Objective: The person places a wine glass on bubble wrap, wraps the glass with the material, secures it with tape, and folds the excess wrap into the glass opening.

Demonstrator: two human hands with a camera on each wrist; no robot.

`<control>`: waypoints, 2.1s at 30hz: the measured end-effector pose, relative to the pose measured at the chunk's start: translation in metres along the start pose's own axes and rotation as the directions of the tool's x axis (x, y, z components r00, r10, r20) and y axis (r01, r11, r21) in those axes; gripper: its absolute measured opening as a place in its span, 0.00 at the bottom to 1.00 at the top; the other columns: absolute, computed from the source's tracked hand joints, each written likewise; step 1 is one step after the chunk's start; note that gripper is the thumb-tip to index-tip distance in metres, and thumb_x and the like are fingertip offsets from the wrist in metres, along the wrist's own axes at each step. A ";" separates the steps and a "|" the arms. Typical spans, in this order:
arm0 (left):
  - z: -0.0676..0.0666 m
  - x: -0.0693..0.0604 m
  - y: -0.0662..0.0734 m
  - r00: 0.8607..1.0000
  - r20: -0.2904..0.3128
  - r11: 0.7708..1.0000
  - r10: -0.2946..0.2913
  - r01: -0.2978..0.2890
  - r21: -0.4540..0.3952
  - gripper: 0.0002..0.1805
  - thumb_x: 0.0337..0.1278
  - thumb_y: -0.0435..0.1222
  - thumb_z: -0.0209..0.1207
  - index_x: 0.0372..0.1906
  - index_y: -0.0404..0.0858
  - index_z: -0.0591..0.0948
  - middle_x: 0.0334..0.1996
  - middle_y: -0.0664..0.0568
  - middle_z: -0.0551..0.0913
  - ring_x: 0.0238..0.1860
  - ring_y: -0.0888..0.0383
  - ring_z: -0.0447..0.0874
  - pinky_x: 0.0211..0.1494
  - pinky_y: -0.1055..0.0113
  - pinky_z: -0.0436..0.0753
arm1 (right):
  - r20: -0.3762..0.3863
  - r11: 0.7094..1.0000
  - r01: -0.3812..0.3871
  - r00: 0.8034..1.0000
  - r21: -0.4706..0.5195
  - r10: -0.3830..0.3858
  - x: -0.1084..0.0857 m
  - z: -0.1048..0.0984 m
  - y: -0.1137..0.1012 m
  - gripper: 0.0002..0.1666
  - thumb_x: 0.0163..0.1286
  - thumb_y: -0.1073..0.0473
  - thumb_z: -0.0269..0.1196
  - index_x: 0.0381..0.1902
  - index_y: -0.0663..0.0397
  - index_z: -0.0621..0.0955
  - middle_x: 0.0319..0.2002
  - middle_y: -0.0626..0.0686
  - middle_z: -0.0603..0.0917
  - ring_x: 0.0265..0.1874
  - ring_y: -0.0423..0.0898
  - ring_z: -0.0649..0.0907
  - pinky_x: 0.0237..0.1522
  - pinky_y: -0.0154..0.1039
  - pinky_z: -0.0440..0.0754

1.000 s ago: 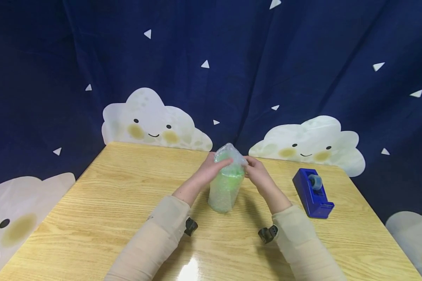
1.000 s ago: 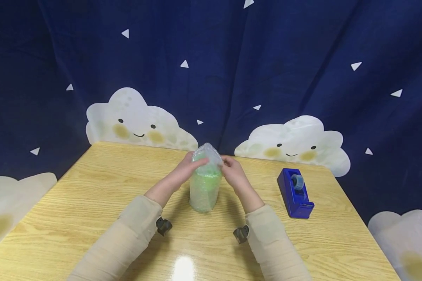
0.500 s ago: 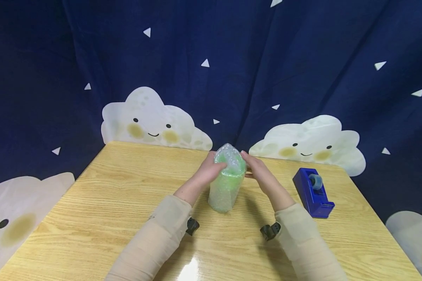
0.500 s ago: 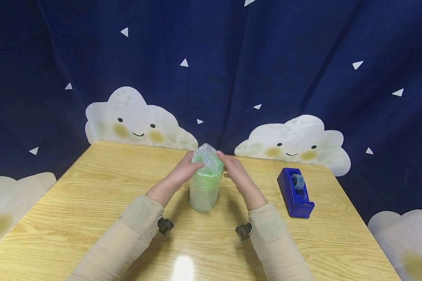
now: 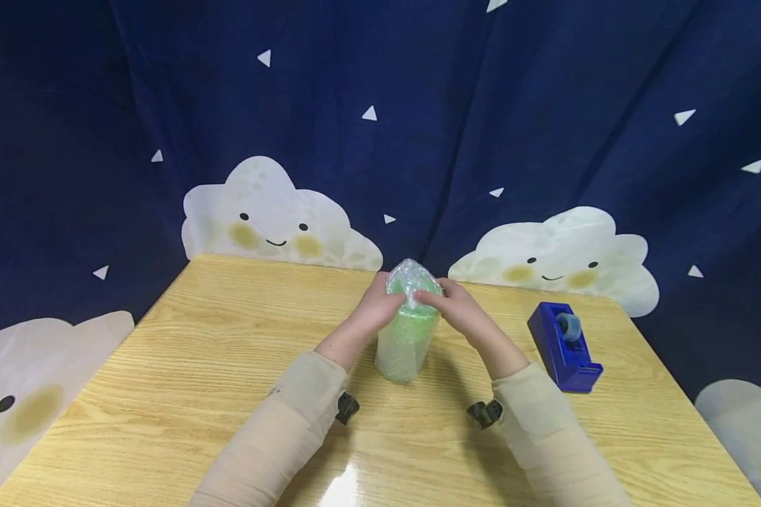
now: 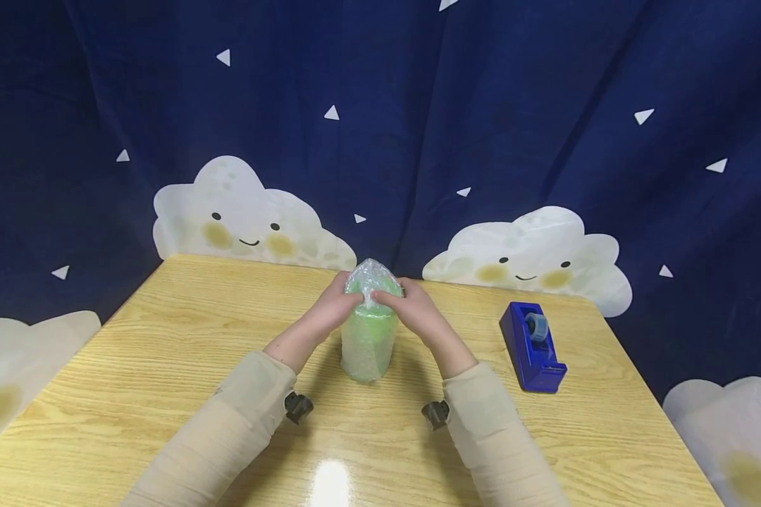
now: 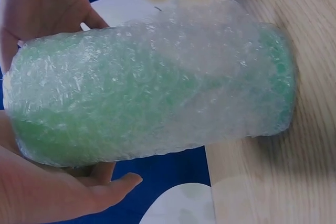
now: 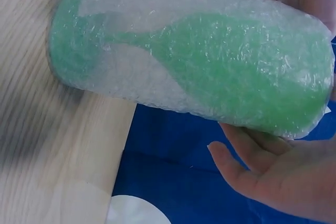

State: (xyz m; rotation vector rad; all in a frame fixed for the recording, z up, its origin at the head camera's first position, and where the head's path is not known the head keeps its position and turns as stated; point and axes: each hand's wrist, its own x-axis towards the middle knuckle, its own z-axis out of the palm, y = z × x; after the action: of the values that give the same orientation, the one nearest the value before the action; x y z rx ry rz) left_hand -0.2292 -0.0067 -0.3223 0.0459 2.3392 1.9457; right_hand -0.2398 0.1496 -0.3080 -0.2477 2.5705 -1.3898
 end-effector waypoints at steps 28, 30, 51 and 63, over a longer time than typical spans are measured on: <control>0.004 0.001 0.000 0.997 -0.068 0.998 -0.039 0.035 -0.060 0.23 0.57 0.30 0.48 0.59 0.32 0.66 0.59 0.38 0.71 0.62 0.44 0.68 0.66 0.53 0.68 | -0.034 0.995 -0.079 0.996 0.064 0.081 0.006 -0.003 0.000 0.15 0.67 0.50 0.56 0.36 0.57 0.72 0.37 0.49 0.75 0.43 0.47 0.75 0.54 0.49 0.75; 0.004 0.000 0.001 0.997 -0.071 0.998 -0.039 0.036 -0.049 0.23 0.56 0.29 0.48 0.59 0.31 0.66 0.59 0.38 0.71 0.62 0.44 0.68 0.66 0.53 0.68 | -0.062 0.996 -0.075 0.995 0.051 0.078 0.008 -0.003 -0.001 0.14 0.66 0.50 0.58 0.33 0.56 0.72 0.34 0.48 0.74 0.38 0.44 0.74 0.48 0.44 0.77; 0.005 -0.001 0.002 0.995 -0.085 0.999 -0.045 0.044 -0.020 0.25 0.50 0.22 0.46 0.57 0.30 0.66 0.56 0.37 0.72 0.58 0.44 0.71 0.62 0.55 0.73 | -0.031 0.970 -0.092 0.996 -0.226 0.087 0.023 -0.002 -0.014 0.20 0.60 0.52 0.62 0.41 0.63 0.75 0.34 0.53 0.75 0.31 0.45 0.74 0.30 0.34 0.74; 0.005 -0.002 0.003 0.997 -0.073 0.999 -0.033 0.032 -0.010 0.25 0.50 0.22 0.46 0.57 0.30 0.65 0.56 0.37 0.72 0.59 0.44 0.71 0.64 0.54 0.71 | 0.041 0.977 -0.174 0.983 -0.120 0.180 0.024 -0.008 -0.017 0.39 0.65 0.33 0.50 0.54 0.61 0.78 0.48 0.58 0.79 0.34 0.44 0.78 0.33 0.38 0.81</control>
State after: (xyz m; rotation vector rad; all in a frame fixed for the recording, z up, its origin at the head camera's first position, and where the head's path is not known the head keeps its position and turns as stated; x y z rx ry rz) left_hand -0.2271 -0.0017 -0.3198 -0.0645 2.3602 1.9746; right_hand -0.2644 0.1412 -0.2916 -0.0692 2.5629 -1.1591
